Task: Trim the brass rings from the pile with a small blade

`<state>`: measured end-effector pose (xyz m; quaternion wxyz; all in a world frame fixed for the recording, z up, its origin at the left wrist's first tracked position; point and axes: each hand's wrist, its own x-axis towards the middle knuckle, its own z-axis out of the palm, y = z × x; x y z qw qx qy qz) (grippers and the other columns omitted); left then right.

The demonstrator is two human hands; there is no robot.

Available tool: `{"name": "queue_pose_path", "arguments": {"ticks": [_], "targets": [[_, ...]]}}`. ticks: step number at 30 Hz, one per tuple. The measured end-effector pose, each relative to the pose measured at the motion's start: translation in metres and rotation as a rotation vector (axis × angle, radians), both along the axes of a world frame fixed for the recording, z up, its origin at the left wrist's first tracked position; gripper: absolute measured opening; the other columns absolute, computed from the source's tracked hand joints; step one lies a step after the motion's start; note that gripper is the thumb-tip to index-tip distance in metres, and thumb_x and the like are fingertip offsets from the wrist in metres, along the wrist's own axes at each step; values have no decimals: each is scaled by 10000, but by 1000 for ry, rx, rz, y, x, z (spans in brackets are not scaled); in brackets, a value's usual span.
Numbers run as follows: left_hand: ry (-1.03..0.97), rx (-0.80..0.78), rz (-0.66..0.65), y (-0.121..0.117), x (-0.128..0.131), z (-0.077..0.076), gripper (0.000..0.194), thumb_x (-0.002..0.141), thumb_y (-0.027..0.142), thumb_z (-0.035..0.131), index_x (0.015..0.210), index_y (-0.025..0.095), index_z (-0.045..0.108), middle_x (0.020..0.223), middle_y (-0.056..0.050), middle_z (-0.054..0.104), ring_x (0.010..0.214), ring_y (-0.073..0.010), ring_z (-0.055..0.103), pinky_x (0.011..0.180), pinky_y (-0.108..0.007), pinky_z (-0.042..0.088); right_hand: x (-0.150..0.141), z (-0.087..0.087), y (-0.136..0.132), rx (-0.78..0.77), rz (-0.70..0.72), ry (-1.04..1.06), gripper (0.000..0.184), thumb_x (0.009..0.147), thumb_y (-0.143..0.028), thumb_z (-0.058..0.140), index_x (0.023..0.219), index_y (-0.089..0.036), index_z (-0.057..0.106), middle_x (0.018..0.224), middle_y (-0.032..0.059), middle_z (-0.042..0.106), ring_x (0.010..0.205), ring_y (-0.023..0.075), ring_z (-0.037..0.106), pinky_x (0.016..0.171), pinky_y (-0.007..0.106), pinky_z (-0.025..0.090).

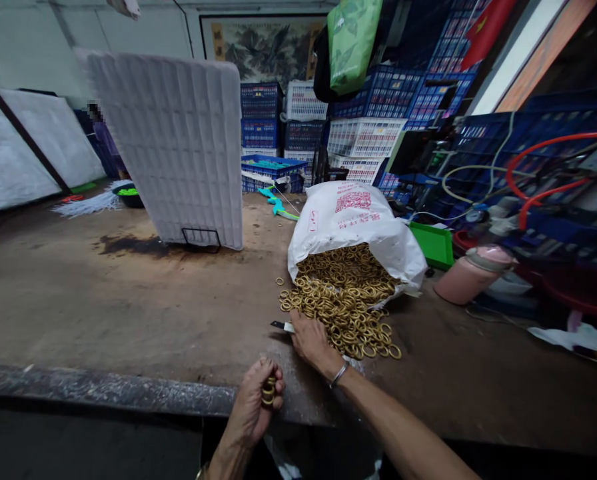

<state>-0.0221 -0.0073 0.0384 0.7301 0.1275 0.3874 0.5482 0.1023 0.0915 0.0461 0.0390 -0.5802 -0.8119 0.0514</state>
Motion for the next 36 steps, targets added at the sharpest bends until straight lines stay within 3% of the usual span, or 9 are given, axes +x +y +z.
{"name": "queue_pose_path", "arguments": {"ticks": [4,8,15,18,22,26,30,33,36], "targets": [[140,44,21,2,7,5,369,632,443,660,811,183,469,579,62,475,419,-40,424,343,-127,246,8,3,-15,-41,72,127,242,707,-98,404,910,-191,499,820,33,599,736,144,553,619,217,330],[300,53,23,2,14,5,453,620,521,624,883,182,479,543,69,473,388,-43,409,328,-132,246,14,6,-35,-104,118,420,271,652,-63,390,859,-191,509,771,14,586,715,124,525,639,197,331],[403,98,-7,2,17,1,393,655,537,579,715,165,466,472,79,425,349,-30,349,315,-130,239,17,0,-56,-131,133,633,145,729,-143,388,776,-190,517,707,7,556,664,130,498,622,213,352],[416,81,25,2,16,1,378,652,518,593,745,175,464,490,82,433,357,-36,366,314,-129,243,17,-3,-59,-110,148,673,132,762,-174,385,784,-193,514,711,1,548,660,127,495,623,215,356],[428,127,-70,0,14,1,355,679,497,573,766,158,514,441,83,418,331,-33,325,320,-140,240,15,0,-61,-125,146,730,129,793,-233,390,781,-196,514,701,-4,543,662,125,496,617,212,358],[546,145,-55,-1,13,1,321,703,473,543,729,154,530,412,80,412,315,-35,306,329,-155,239,11,7,-61,-198,59,806,186,806,-316,388,721,-194,500,634,-21,505,611,115,464,576,210,347],[696,212,-26,-2,13,3,257,723,409,538,677,156,550,419,78,408,335,-33,313,361,-159,252,9,10,-60,-413,-67,891,279,802,-367,363,614,-186,462,530,-42,443,521,96,418,515,203,327],[681,236,-47,-2,13,3,254,732,405,531,680,158,552,420,84,401,333,-29,297,365,-160,248,9,8,-59,-545,-136,958,278,785,-382,373,605,-185,453,492,-55,422,464,82,378,467,197,302],[590,182,-94,-1,13,1,300,710,458,540,700,158,529,424,88,403,321,-30,303,349,-157,239,8,5,-57,-515,-165,1006,214,730,-367,441,622,-183,451,522,-57,432,494,81,385,469,191,302]]}}
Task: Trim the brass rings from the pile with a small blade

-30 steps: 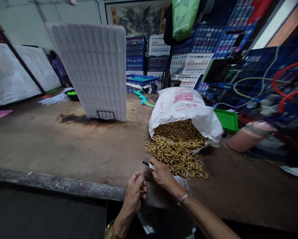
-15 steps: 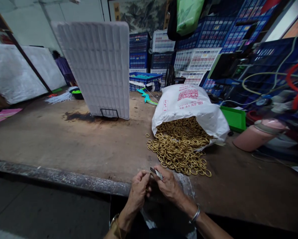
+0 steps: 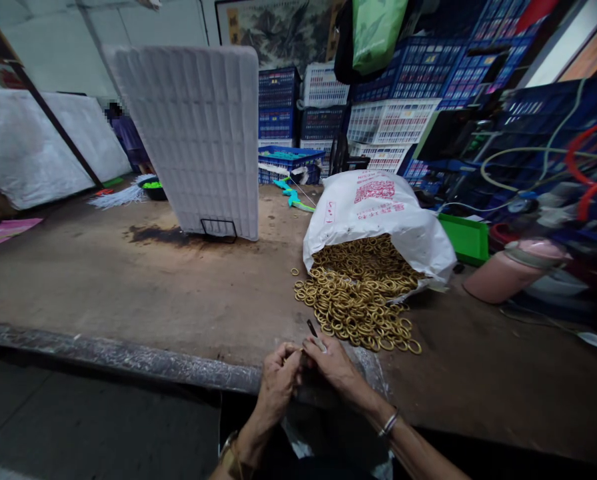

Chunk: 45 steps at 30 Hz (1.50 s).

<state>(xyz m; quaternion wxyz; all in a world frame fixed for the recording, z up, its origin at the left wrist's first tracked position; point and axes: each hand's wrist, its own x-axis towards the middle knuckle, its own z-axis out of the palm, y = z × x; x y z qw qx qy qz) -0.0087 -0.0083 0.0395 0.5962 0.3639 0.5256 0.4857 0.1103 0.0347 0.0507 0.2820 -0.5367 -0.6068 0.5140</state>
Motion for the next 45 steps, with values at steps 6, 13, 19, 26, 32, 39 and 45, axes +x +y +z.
{"name": "queue_pose_path", "arguments": {"ticks": [6,13,19,26,32,39,45], "targets": [[-129,-72,-14,1,1,-3,389,648,540,568,652,171,446,431,88,404,313,-27,319,318,-144,221,0,-1,0,117,9,-20,208,713,-365,447,664,-171,504,582,-42,472,573,98,423,522,202,331],[-178,-32,-37,-1,0,-2,338,710,483,545,689,155,471,466,79,413,328,-20,317,315,-136,220,2,1,0,140,10,-75,215,758,-334,379,662,-178,491,579,-28,502,557,104,451,533,207,339],[-184,-11,11,-1,1,-6,325,719,481,538,689,170,445,450,84,422,318,-24,317,314,-136,230,11,-5,-6,378,102,-541,164,722,-163,348,723,-189,511,601,-8,525,557,115,455,538,220,278],[-119,25,35,-1,1,-4,328,722,486,527,678,174,436,423,92,410,308,-22,300,324,-137,242,11,-6,-15,455,254,-779,298,668,-78,366,895,-190,523,730,24,612,638,125,524,553,235,243],[-103,8,35,-2,0,-5,338,704,498,532,665,179,426,411,93,403,299,-25,293,314,-143,234,11,-11,-16,462,269,-813,269,692,-70,365,874,-193,521,709,25,628,620,123,543,532,237,233],[-144,-38,10,-4,2,5,321,689,478,557,731,174,462,438,92,410,303,-26,300,308,-144,217,22,-12,-5,442,213,-880,211,714,-77,377,851,-162,512,654,37,609,557,124,526,498,248,200],[-126,-24,28,0,0,5,332,693,492,543,681,177,441,414,95,400,294,-22,286,318,-148,212,13,-2,-15,466,260,-825,241,687,-58,380,854,-178,505,671,31,617,595,124,540,511,235,227]]}}
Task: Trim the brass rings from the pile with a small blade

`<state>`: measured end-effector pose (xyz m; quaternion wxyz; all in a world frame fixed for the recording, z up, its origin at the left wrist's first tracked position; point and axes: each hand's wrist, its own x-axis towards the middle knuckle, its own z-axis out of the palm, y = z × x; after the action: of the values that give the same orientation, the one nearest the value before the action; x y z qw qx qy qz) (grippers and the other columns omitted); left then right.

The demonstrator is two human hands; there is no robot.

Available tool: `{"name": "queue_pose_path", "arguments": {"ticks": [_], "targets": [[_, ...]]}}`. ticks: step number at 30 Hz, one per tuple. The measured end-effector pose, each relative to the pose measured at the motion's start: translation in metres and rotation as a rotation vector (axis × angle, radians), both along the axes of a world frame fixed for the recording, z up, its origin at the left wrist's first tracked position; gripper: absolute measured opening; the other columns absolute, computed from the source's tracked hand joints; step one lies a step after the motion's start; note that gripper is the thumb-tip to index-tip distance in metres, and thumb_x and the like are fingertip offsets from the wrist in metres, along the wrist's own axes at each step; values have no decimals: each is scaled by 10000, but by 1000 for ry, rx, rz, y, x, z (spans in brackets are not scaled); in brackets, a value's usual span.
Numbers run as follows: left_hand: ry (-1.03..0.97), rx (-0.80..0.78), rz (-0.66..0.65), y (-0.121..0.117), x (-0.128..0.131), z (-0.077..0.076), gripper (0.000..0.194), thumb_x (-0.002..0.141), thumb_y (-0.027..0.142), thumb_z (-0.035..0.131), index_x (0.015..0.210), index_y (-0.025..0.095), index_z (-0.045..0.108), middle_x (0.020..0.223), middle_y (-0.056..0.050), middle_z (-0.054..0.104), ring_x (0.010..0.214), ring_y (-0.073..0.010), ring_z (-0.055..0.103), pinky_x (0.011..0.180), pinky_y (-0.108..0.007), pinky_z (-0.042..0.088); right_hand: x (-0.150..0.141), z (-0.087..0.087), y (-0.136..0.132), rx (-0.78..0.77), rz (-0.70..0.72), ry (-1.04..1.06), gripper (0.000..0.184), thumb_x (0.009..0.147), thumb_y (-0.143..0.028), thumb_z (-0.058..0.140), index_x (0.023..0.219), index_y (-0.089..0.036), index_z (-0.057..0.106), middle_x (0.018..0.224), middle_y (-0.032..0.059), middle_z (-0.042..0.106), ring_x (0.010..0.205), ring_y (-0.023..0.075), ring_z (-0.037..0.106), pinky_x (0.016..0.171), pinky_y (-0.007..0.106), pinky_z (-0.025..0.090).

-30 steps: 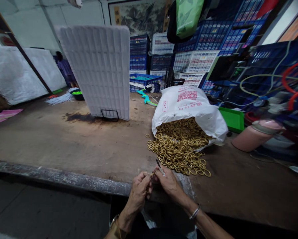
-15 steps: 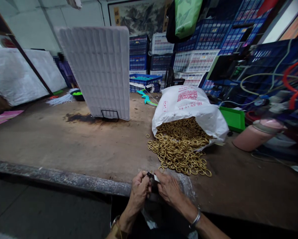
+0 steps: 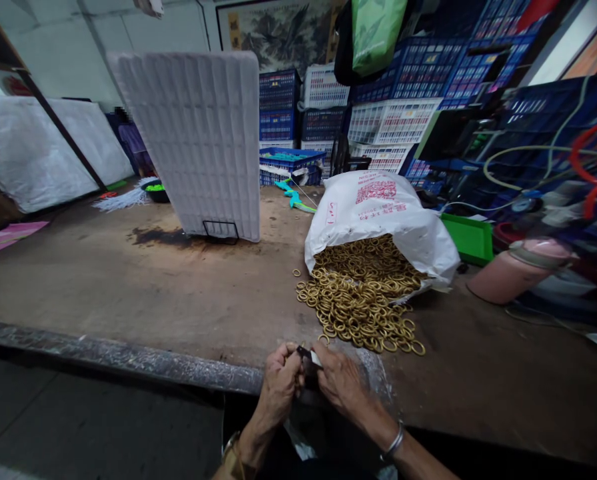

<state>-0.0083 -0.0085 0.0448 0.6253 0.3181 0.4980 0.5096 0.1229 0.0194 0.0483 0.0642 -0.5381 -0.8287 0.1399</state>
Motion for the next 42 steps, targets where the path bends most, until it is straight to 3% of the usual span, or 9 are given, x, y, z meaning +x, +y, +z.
{"name": "queue_pose_path", "arguments": {"ticks": [8,15,18,24,29,32,35,38,42], "targets": [[42,5,5,-1,-2,-8,269,710,423,523,667,168,450,409,84,414,305,-27,303,321,-145,241,-10,-6,-2,29,-42,-66,260,688,-59,382,881,-170,516,686,48,627,590,133,550,512,250,229],[-44,-17,1,-8,-4,8,317,681,460,569,731,160,479,475,80,422,325,-23,342,313,-136,223,4,-8,18,14,-154,-113,220,744,-71,358,865,-157,520,664,51,610,558,124,528,500,241,213],[-57,-14,-8,-9,-5,11,341,665,479,586,734,161,483,469,81,424,320,-25,339,311,-141,222,10,0,19,-1,-83,-47,217,706,-69,376,851,-159,510,689,44,605,597,130,529,523,233,237],[-2,20,4,-6,-5,-1,338,676,490,569,680,172,453,400,88,403,308,-29,302,324,-147,234,-2,2,-2,-50,41,23,296,633,-59,361,866,-175,504,705,29,614,627,138,538,539,236,251],[-7,22,-15,-10,-10,-1,300,688,446,572,695,161,478,415,81,417,315,-25,312,330,-142,232,-8,-1,-1,-53,-3,-62,281,672,-60,363,880,-168,519,709,51,634,617,147,560,515,253,218],[-102,-28,-101,-21,-11,6,265,702,408,571,748,156,504,456,74,436,314,-24,332,311,-136,210,3,-2,9,-43,-73,-104,255,709,-64,365,892,-164,512,706,57,636,613,147,562,508,254,208],[-171,-83,-302,-38,-9,8,230,699,374,578,740,155,521,463,63,457,297,-25,341,294,-135,199,20,-3,19,42,-143,-94,206,710,-72,390,856,-164,502,690,47,624,610,144,558,520,246,219],[-150,-198,-420,-53,-4,-7,156,681,297,575,715,148,545,468,44,490,299,-32,368,281,-127,190,31,-5,23,126,-193,-38,161,730,-93,408,829,-178,500,671,27,615,605,138,557,533,237,233],[-125,-431,-449,-61,7,-48,76,611,214,584,629,145,556,464,23,518,283,-46,382,259,-128,178,26,-9,22,143,-227,30,101,822,-234,412,848,-197,502,698,20,627,623,140,573,542,226,258]]}}
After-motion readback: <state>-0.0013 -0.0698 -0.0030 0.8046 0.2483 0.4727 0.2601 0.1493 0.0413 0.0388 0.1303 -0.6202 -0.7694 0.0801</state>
